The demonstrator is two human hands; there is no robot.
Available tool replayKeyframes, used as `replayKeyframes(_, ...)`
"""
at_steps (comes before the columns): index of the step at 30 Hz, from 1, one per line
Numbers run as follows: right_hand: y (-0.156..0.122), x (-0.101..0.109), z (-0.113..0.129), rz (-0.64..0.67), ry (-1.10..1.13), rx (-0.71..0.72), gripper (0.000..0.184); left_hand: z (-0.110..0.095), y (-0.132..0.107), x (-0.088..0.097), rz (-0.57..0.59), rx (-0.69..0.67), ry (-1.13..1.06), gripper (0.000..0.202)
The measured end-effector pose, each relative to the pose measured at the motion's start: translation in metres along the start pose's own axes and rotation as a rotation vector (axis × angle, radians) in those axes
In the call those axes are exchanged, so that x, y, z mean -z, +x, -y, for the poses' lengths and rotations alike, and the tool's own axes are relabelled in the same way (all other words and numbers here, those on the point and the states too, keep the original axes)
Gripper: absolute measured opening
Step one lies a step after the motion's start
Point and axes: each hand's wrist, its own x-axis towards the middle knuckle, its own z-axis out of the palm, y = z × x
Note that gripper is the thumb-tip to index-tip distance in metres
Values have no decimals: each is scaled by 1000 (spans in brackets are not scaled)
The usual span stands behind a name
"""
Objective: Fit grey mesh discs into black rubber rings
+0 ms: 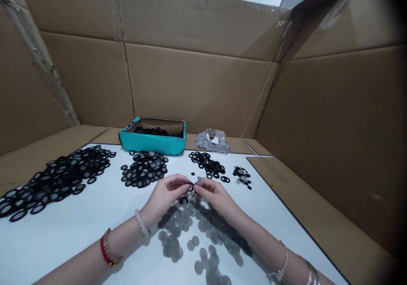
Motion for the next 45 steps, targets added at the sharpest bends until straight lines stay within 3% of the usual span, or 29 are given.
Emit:
replayKeyframes(5,-1,-2,1,21,7,20,26,5,-3,-2,19,-76,-2,29)
replayKeyframes(20,-1,-3,-4,38,-2,121,26,7,-7,2,99,-247,338,17)
replayKeyframes(28,-2,-2,-4,-18,-72,295,21,-2,-7,3,77,-300,389,15)
replayKeyframes(33,-6,1,0,-19,-198,377,22,-1,-9,1,52,-297,315,13)
replayKeyframes(40,-4,-2,-6,-8,-122,299,23,1,-6,-6,-21,-153,-35,17)
replayKeyframes(45,-4,-4,-6,1,-107,256,17,0,-6,-7,-36,-93,-54,16)
